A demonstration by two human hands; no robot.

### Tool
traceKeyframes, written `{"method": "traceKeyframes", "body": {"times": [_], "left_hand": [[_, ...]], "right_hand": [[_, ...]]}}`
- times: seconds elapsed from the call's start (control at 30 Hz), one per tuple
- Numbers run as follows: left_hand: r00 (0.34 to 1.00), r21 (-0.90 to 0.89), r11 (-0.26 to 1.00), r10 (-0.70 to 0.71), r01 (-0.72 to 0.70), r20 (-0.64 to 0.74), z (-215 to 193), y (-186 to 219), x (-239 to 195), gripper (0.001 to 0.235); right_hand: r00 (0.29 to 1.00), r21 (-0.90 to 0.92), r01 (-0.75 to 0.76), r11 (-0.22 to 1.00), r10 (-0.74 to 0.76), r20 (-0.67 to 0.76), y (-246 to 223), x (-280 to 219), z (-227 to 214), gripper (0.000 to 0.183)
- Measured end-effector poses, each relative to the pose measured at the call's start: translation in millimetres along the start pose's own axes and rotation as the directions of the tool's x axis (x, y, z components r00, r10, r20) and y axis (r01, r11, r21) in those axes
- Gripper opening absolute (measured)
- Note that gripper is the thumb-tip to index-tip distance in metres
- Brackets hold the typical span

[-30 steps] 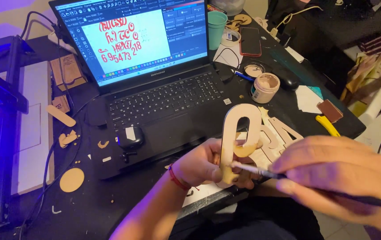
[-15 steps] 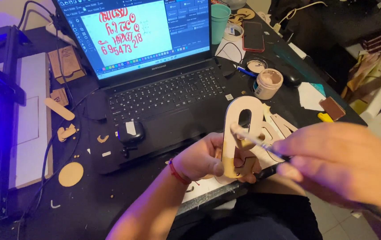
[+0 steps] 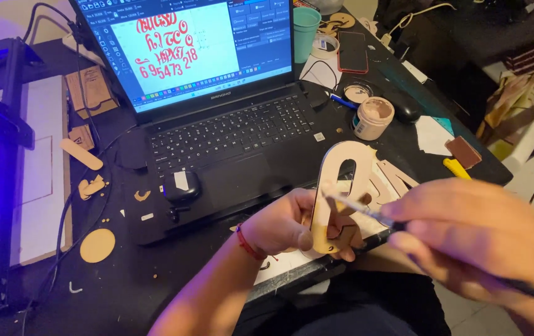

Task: The person is painting a laser-cut wooden number '9' using a paintbrush and beige paint while sitting at a desk.

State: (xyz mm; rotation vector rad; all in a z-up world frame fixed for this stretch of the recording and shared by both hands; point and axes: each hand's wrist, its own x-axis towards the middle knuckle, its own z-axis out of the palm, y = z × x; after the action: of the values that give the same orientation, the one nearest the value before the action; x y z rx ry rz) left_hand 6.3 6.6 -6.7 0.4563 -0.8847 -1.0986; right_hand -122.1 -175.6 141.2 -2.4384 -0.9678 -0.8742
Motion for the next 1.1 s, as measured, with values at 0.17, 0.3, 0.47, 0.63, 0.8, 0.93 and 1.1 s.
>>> {"method": "traceKeyframes", "body": {"times": [0.17, 0.3, 0.47, 0.63, 0.8, 0.93, 1.1], "left_hand": [[1.000, -0.152, 0.988, -0.003, 0.001, -0.012, -16, -6, -5, 0.059], [0.996, 0.001, 1.000, 0.006, -0.006, -0.089, -20, -10, -3, 0.086], [0.999, -0.151, 0.987, -0.049, 0.046, -0.016, -14, -8, -3, 0.068], [0.999, 0.002, 0.999, -0.036, 0.037, -0.021, -4, 3, 0, 0.041], [0.995, -0.109, 0.994, 0.035, -0.025, 0.093, -15, -6, 3, 0.072], [1.000, -0.067, 0.998, 0.021, -0.023, -0.019, -13, -3, 1, 0.074], [0.999, -0.033, 0.999, 0.034, -0.035, -0.024, -6, 2, 5, 0.054]], "right_hand": [[1.000, 0.055, 0.015, 0.998, -0.016, 0.008, -11, 4, 16, 0.016], [0.996, 0.191, -0.048, 0.980, 0.032, 0.087, -11, 4, 7, 0.018], [0.999, 0.118, -0.043, 0.992, 0.045, -0.013, -10, 14, 8, 0.016], [0.998, -0.013, -0.055, 0.998, 0.055, -0.007, 10, 2, 1, 0.020], [1.000, -0.161, -0.011, 0.987, 0.010, -0.007, 12, -26, 3, 0.020], [0.979, -0.052, 0.159, 0.986, -0.151, 0.136, 1, -14, 13, 0.024], [0.994, 0.149, 0.051, 0.987, -0.065, 0.092, -11, -13, 8, 0.019]]}}
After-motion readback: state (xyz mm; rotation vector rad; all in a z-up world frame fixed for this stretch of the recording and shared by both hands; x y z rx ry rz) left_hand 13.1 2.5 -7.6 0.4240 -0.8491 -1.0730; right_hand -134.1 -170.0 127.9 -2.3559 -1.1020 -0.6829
